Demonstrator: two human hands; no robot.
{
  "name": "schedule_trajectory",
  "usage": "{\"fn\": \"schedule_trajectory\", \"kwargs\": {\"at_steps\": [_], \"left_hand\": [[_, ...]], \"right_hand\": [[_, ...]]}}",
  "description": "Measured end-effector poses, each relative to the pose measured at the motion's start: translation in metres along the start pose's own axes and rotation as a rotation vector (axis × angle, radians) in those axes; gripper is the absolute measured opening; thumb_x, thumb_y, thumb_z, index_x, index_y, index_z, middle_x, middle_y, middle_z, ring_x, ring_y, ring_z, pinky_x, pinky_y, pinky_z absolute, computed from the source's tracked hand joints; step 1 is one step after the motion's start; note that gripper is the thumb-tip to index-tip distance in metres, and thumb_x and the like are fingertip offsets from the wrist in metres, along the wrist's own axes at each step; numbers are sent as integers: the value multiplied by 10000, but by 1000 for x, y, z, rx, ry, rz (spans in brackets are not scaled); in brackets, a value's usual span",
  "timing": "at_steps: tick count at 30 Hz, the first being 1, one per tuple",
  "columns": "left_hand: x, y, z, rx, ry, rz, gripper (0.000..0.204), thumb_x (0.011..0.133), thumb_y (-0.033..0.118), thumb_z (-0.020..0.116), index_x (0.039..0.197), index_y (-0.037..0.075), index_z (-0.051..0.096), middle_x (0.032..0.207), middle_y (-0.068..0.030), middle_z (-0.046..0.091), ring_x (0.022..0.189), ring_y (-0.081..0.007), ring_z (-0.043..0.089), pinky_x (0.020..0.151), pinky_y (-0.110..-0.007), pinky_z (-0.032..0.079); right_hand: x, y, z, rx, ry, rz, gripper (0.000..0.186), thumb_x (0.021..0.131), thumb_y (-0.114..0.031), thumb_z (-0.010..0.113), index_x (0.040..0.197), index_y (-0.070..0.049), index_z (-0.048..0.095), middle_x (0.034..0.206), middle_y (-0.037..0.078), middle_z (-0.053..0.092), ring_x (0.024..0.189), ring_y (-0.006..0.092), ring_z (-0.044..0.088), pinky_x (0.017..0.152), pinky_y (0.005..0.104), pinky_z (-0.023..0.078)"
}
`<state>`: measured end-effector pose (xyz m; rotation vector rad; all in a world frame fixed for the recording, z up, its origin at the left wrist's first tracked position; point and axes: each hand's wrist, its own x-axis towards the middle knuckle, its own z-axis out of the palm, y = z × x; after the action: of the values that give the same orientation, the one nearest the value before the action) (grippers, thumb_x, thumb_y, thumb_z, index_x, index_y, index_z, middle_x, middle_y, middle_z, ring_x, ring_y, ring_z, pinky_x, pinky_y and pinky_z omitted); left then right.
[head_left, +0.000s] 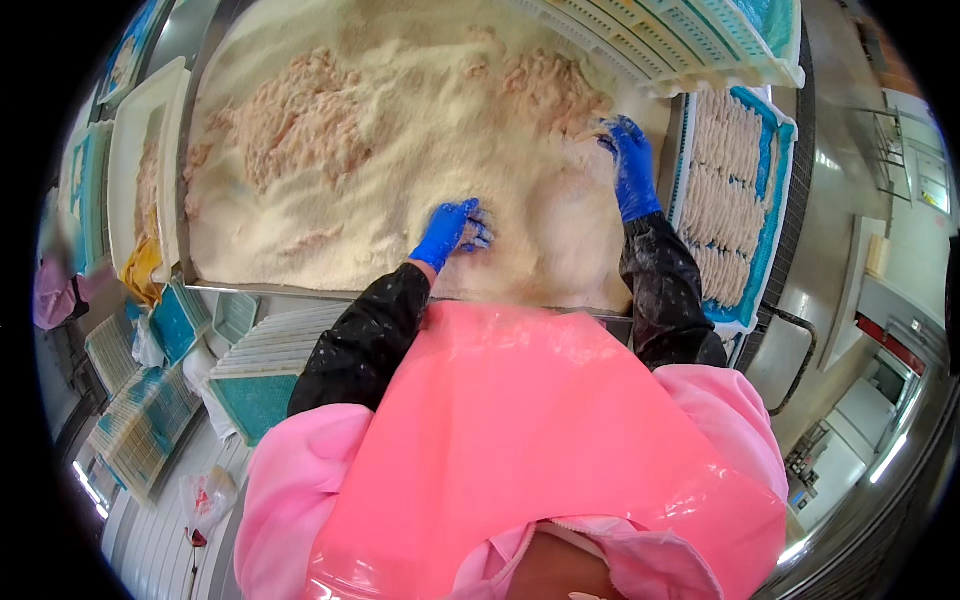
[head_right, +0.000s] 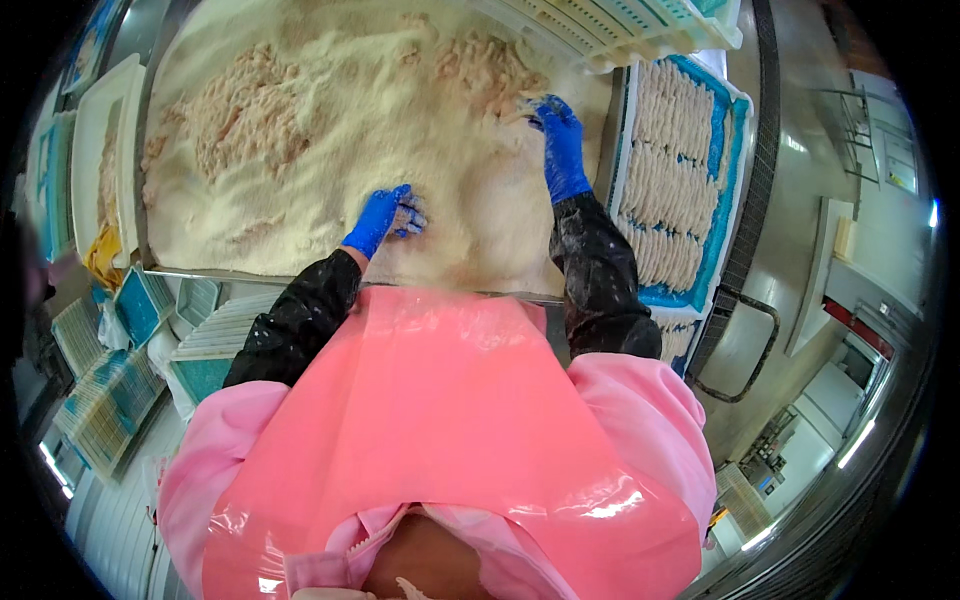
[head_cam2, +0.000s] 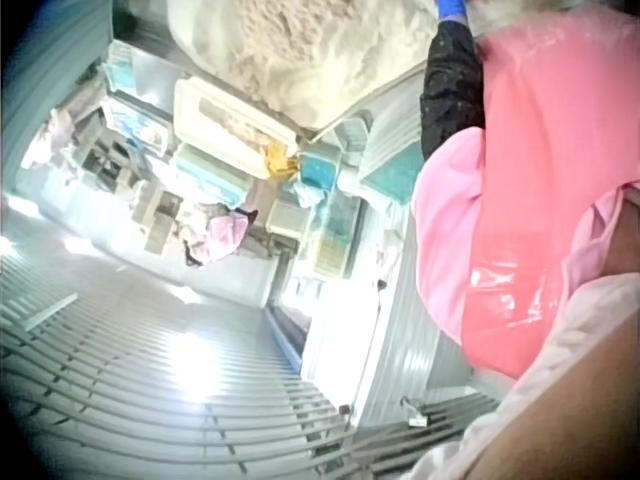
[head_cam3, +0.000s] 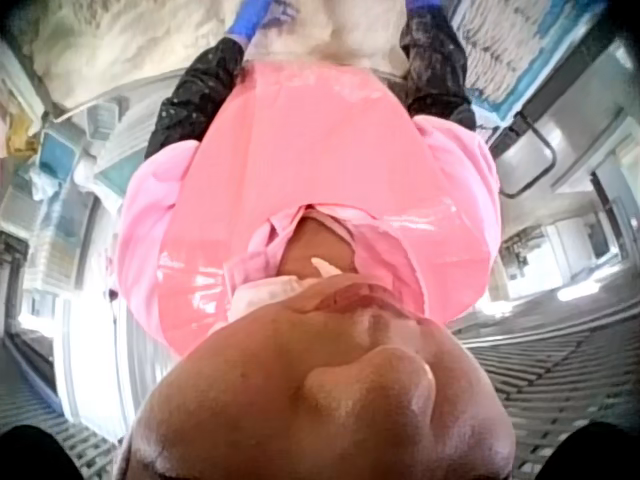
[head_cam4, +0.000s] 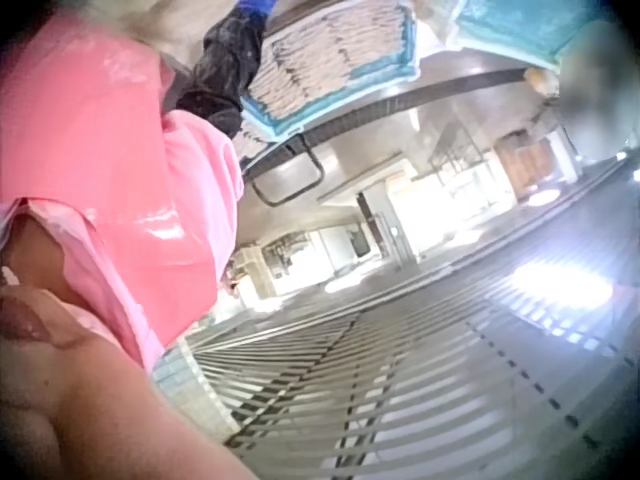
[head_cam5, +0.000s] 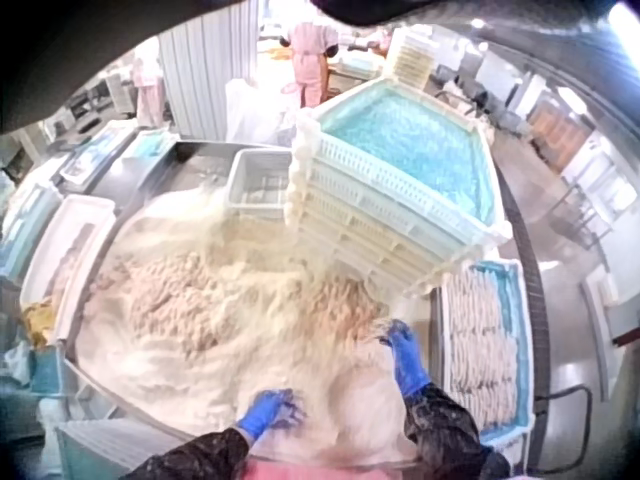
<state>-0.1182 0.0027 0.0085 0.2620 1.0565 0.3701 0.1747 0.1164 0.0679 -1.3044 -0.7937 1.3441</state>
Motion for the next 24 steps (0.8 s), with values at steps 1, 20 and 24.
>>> {"fn": "schedule_trajectory", "kwargs": {"at_steps": [1,20,24], "left_hand": [[-2,3,2,19,17,-18,392,869,425,431,921,61,568,825,-159,651,678,-253,632,562,-331,462],[51,-20,68,-483,129,536,374,890,292,489,1159,33,517,1167,-112,536,1073,-209,493,932,-300,369],[16,2,98,-792,-246,364,374,898,365,457,1134,86,535,1148,-103,544,1026,-222,501,915,-305,372]], "right_hand": [[-14,3,7,-24,12,-18,257,809,-29,573,1058,35,555,983,54,591,883,113,553,800,261,454],[-147,110,85,-456,-12,-359,401,871,-161,508,1245,-32,442,1293,177,420,1210,316,378,1011,388,286],[-129,97,68,-1238,-56,-580,422,862,-218,480,1244,-44,438,1302,199,395,1223,362,339,1018,401,254]]}}
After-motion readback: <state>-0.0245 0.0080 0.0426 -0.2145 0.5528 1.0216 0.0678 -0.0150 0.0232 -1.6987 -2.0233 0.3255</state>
